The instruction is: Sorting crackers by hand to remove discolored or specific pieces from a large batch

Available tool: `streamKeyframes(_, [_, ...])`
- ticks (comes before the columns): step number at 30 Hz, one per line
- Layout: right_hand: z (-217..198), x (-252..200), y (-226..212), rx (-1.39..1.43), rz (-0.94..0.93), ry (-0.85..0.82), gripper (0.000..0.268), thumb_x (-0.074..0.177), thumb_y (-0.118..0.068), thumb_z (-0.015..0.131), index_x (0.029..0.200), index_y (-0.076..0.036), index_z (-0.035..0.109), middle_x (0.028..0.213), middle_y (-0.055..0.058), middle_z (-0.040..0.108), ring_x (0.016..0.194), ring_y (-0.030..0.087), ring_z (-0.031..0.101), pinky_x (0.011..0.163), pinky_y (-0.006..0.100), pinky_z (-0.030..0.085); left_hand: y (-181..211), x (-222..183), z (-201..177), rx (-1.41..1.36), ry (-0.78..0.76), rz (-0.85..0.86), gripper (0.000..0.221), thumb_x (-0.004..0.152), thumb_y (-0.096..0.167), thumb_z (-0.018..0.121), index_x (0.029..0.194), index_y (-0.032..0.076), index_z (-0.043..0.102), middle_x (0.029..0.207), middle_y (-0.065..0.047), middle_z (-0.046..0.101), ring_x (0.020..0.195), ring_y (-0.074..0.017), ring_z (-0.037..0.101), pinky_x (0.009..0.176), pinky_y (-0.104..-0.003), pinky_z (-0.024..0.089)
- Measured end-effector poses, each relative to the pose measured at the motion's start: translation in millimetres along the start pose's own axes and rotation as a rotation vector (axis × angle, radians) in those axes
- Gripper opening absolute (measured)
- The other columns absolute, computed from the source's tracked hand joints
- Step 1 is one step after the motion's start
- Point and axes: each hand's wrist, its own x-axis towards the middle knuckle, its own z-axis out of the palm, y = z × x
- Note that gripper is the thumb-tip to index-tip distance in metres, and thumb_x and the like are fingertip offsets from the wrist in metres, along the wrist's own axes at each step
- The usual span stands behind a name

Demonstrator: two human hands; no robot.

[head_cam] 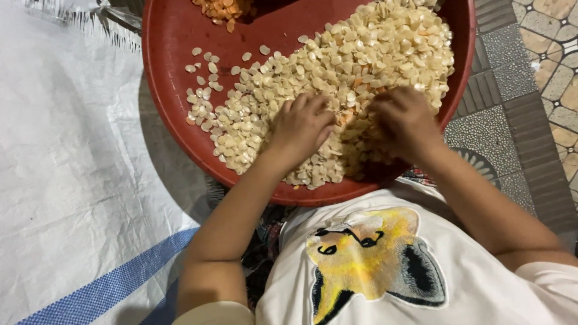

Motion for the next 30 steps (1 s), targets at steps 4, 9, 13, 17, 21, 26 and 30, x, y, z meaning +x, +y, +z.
streamKeyframes(4, [-15, -8, 3, -0.277, 0.182, 0.039, 0.038, 0.085, -0.023, 0.082, 0.121, -0.02, 0.072, 0.118, 0.004, 0.062, 0.111, 0.029, 0.056, 0.082, 0.039, 0.042, -22, -20, -5, 0.013, -0.058, -0.043, 0.012, 0.085, 0.027, 0.074, 0.096, 0.022, 0.073, 0.108, -0.002, 0.063, 0.106, -0.0284, 0.06, 0.087, -0.046, 0.047])
streamKeyframes(9, [5, 8, -33, -0.084, 0.295, -0.041, 0.046, 0.089, -0.03, 0.076, 0.132, -0.016, 0.063, 0.121, 0.016, 0.053, 0.107, 0.045, 0.049, 0.084, 0.055, 0.043, -34, -34, 0, 0.11, -0.052, -0.177, 0.022, 0.085, 0.027, 0.074, 0.107, 0.023, 0.07, 0.106, -0.002, 0.059, 0.104, -0.0282, 0.059, 0.084, -0.047, 0.045])
streamKeyframes(13, [20, 23, -63, 0.09, 0.285, -0.124, 0.05, 0.096, -0.034, 0.068, 0.137, -0.01, 0.054, 0.119, 0.02, 0.051, 0.108, 0.047, 0.05, 0.085, 0.056, 0.045, -28, -33, -2, 0.053, 0.022, -0.193, 0.023, 0.09, 0.024, 0.071, 0.113, 0.022, 0.069, 0.108, -0.002, 0.058, 0.105, -0.0271, 0.059, 0.086, -0.045, 0.046])
streamKeyframes(17, [26, 35, -85, 0.202, 0.107, -0.101, 0.058, 0.088, -0.043, 0.072, 0.134, -0.011, 0.056, 0.12, 0.021, 0.052, 0.111, 0.049, 0.05, 0.086, 0.055, 0.046, -23, -31, -4, 0.015, 0.092, -0.172, 0.018, 0.095, 0.026, 0.066, 0.113, 0.024, 0.069, 0.108, 0.0, 0.059, 0.105, -0.0258, 0.06, 0.085, -0.043, 0.047])
streamKeyframes(21, [27, 38, -92, 0.167, -0.188, -0.039, 0.037, 0.081, -0.037, 0.075, 0.112, -0.019, 0.065, 0.118, 0.014, 0.056, 0.11, 0.04, 0.053, 0.086, 0.048, 0.045, -20, -29, -9, -0.014, 0.117, -0.18, 0.018, 0.097, 0.025, 0.062, 0.115, 0.026, 0.068, 0.109, 0.001, 0.058, 0.108, -0.0245, 0.06, 0.085, -0.042, 0.046])
streamKeyframes(26, [6, 40, -69, 0.082, -0.333, -0.059, 0.03, 0.076, -0.04, 0.075, 0.094, -0.019, 0.064, 0.098, 0.007, 0.057, 0.098, 0.032, 0.055, 0.077, 0.044, 0.043, -17, -28, -18, -0.06, 0.118, -0.168, 0.017, 0.099, 0.025, 0.06, 0.114, 0.025, 0.068, 0.106, 0.001, 0.059, 0.105, -0.0246, 0.061, 0.085, -0.042, 0.047])
streamKeyframes(30, [-1, 30, -32, -0.109, -0.26, -0.075, 0.023, 0.078, -0.042, 0.07, 0.086, -0.022, 0.062, 0.097, 0.002, 0.06, 0.098, 0.027, 0.057, 0.078, 0.042, 0.042, -24, -21, 2, -0.055, 0.136, -0.162, 0.015, 0.099, 0.028, 0.062, 0.112, 0.025, 0.069, 0.101, 0.002, 0.058, 0.099, -0.0237, 0.061, 0.081, -0.041, 0.048])
